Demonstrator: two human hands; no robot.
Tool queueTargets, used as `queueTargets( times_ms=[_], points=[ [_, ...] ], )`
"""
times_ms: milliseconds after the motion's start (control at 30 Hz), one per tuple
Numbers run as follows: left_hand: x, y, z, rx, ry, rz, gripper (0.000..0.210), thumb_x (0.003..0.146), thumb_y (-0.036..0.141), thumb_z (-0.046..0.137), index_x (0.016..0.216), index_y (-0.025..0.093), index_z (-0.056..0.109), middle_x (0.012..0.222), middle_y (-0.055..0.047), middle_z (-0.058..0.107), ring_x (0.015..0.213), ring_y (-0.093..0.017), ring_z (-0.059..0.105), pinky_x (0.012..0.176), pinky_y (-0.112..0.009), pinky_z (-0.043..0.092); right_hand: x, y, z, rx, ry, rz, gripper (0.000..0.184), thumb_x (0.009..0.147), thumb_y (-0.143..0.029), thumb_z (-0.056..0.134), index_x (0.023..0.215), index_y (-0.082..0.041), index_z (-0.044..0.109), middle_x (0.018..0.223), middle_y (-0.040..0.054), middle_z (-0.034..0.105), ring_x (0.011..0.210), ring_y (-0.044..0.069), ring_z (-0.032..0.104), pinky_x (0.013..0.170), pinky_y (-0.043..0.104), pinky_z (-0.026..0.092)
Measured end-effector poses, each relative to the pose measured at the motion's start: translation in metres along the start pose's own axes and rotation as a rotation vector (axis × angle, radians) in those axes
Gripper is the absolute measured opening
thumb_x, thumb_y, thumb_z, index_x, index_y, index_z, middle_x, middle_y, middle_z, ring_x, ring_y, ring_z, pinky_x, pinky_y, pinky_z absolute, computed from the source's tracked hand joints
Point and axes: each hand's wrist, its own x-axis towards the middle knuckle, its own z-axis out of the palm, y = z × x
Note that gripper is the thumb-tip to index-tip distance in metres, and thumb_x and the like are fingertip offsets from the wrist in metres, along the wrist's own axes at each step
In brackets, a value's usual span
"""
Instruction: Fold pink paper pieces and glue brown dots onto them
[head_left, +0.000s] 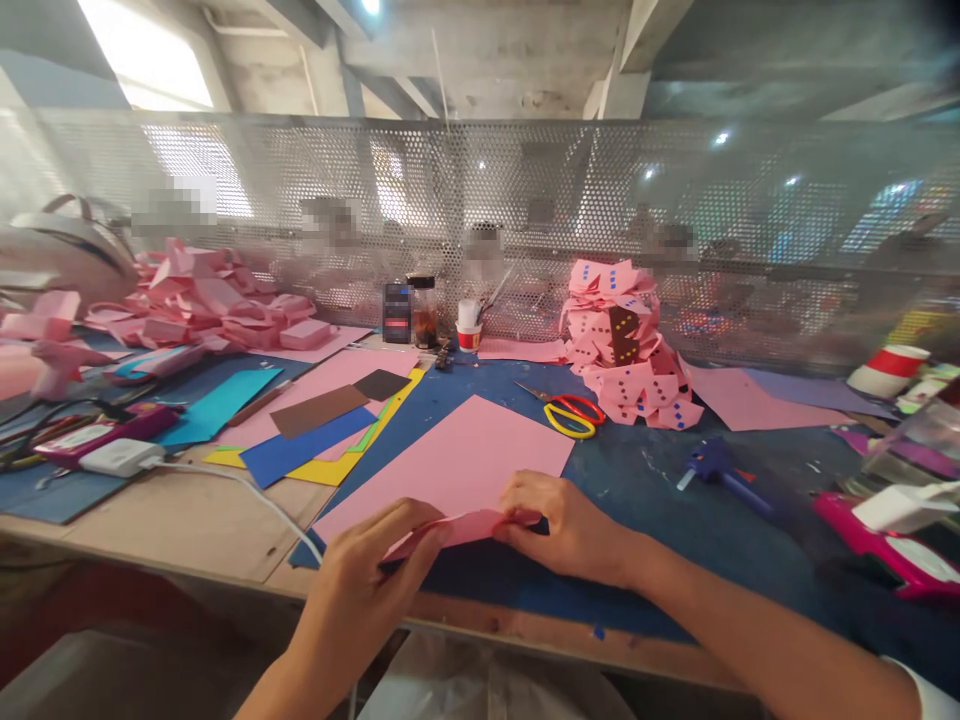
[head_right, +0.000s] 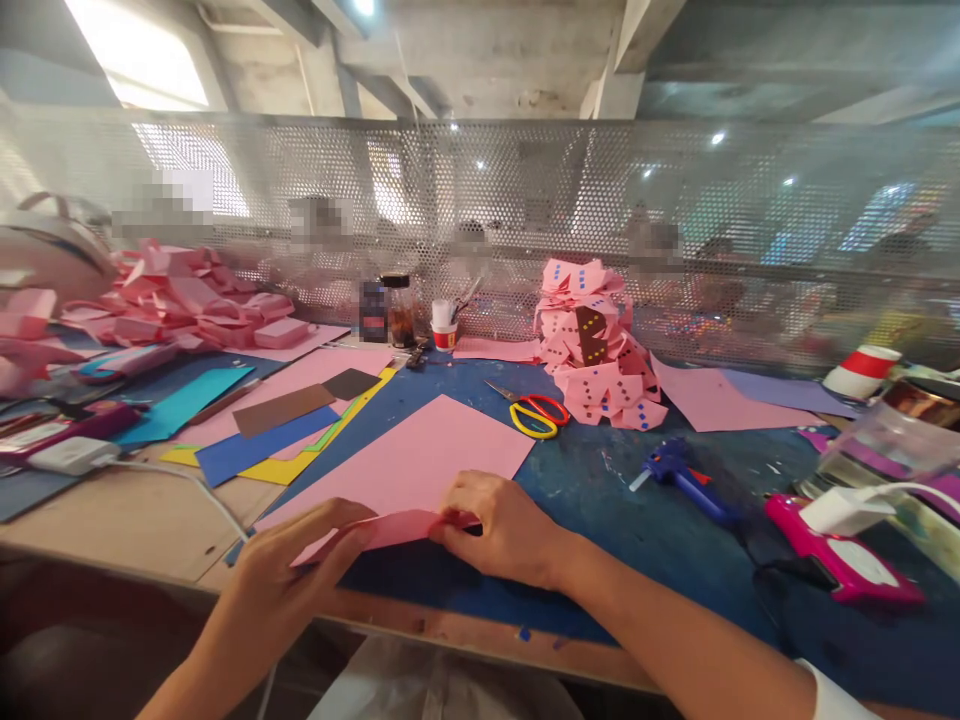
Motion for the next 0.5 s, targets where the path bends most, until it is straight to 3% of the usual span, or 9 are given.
queueTargets(
  times_ms=[167,300,500],
  points=[
    [-0.011,-0.017,-0.009,0.091,0.031,0.005,0.017,0.09,0.035,0.061,0.096,0.021,0.068,0.095,-0.004,0.07,0.09,-0.019,0.065,0.079,-0.024,0.051,0.0,-0.002,-0.001,0.051,-0.018,0.012,0.007,0.089,-0.023,0.062,0.086,-0.017,0.06,0.086,0.0021,0.061,0.078,0.013,0.056,0.072,0.025,0.044],
    [-0.013,-0.019,-0.007,0.105,-0.052,0.018,0.018,0.094,0.034,0.055,0.092,0.021,0.068,0.091,-0.004,0.069,0.086,-0.018,0.064,0.075,-0.024,0.052,0.0,-0.007,0.0,0.129,-0.021,0.029,0.02,0.087,-0.033,0.068,0.1,-0.019,0.063,0.095,0.0023,0.064,0.086,0.014,0.057,0.077,0.025,0.045],
    [-0.012,-0.017,-0.004,0.105,-0.097,0.064,0.017,0.094,0.031,0.055,0.093,0.02,0.067,0.089,-0.004,0.07,0.084,-0.018,0.064,0.074,-0.026,0.052,-0.002,-0.012,0.001,0.198,-0.042,0.029,0.018,0.096,-0.03,0.056,0.087,-0.018,0.065,0.086,0.0008,0.062,0.082,0.011,0.057,0.074,0.023,0.043]
  ],
)
